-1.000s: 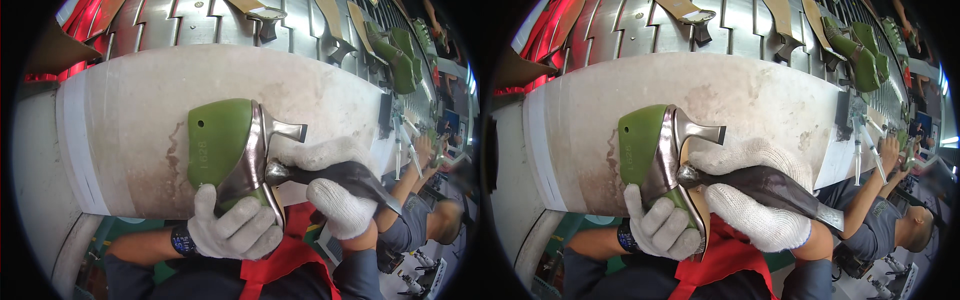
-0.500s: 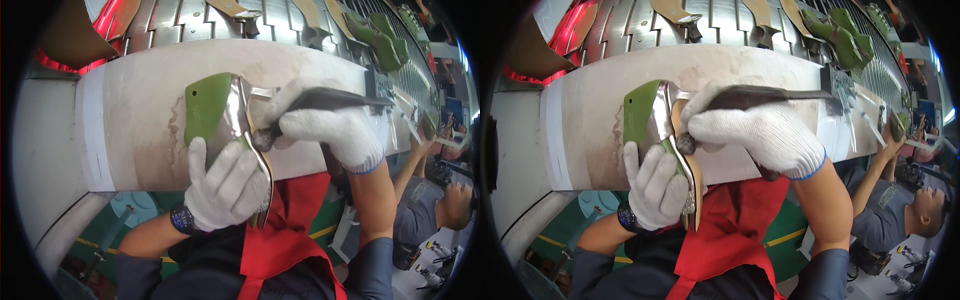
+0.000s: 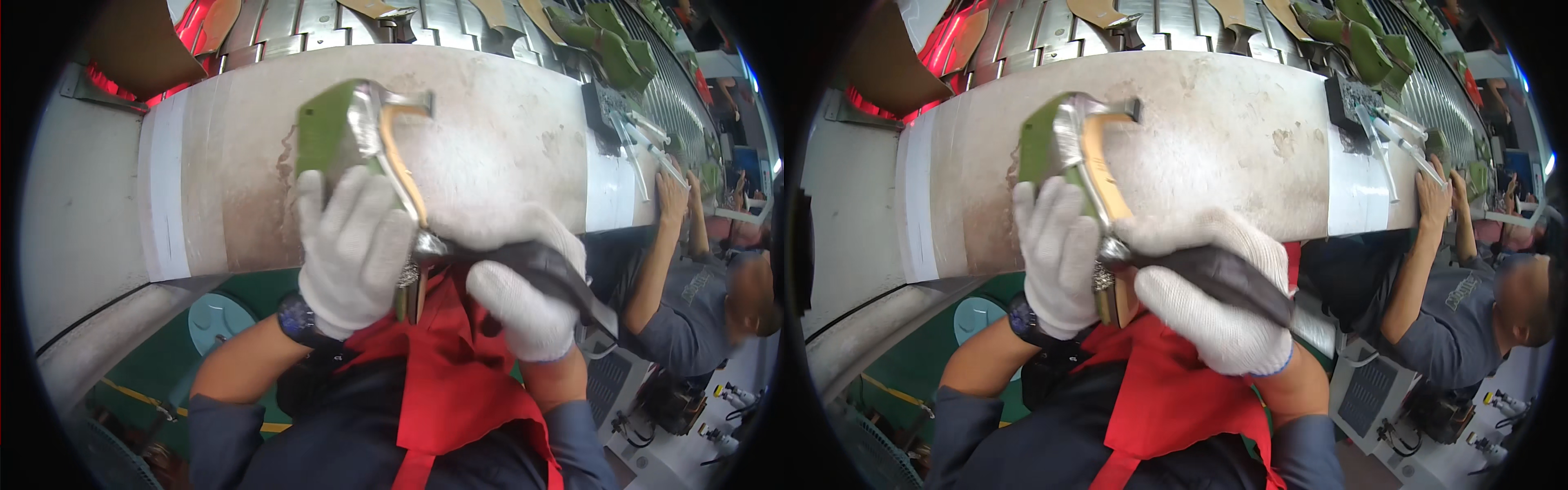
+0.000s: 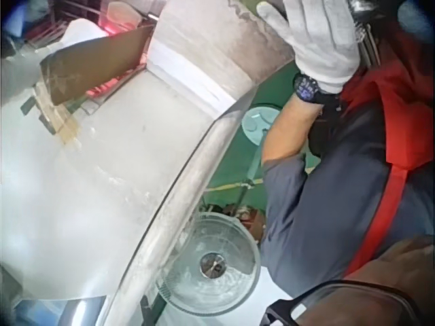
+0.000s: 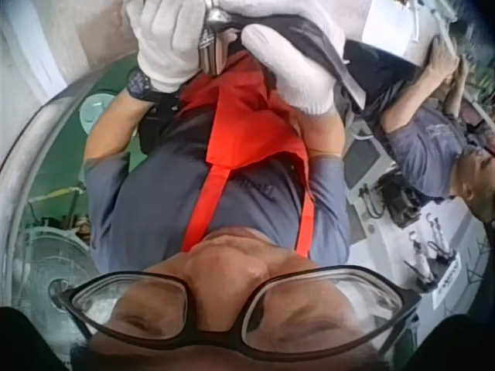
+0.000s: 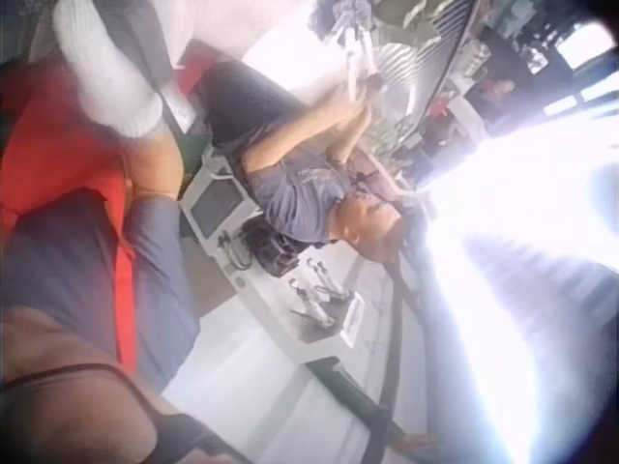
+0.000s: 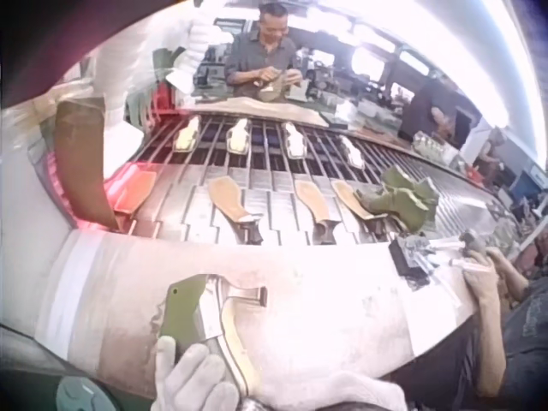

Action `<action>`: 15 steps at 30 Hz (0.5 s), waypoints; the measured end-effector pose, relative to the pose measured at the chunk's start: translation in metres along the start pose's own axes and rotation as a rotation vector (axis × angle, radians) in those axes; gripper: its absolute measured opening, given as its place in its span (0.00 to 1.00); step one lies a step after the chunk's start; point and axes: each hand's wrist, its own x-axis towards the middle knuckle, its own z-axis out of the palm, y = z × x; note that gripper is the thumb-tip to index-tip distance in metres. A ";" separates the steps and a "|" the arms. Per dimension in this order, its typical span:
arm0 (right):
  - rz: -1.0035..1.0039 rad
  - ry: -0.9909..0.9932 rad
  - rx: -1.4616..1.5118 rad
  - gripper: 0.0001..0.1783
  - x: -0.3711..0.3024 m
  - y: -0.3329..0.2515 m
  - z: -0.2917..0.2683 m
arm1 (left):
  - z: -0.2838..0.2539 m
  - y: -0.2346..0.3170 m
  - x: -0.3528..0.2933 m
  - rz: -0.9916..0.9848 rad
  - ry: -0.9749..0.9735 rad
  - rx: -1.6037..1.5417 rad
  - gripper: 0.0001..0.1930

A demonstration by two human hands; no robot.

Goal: The person attaches soles to heeled shoes on shoe lasts by pressing them together, tapping around the edges with a hammer, and placing the assembled shoes onto a conveyor belt.

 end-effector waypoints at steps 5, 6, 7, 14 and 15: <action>0.088 -0.019 0.313 0.13 0.029 -0.002 0.005 | 0.014 -0.010 -0.011 0.061 0.143 0.025 0.29; 0.051 0.008 0.225 0.12 0.036 0.003 0.002 | 0.011 -0.014 -0.014 0.103 0.077 0.073 0.33; 0.016 0.035 0.135 0.12 0.046 0.009 0.000 | 0.009 -0.016 -0.016 0.143 0.011 0.120 0.39; 0.239 -0.039 0.448 0.13 0.092 0.029 0.009 | 0.013 -0.007 -0.011 0.050 0.048 0.046 0.30; 0.248 -0.048 0.443 0.13 0.093 0.026 0.010 | 0.012 -0.006 -0.012 0.008 0.067 0.006 0.29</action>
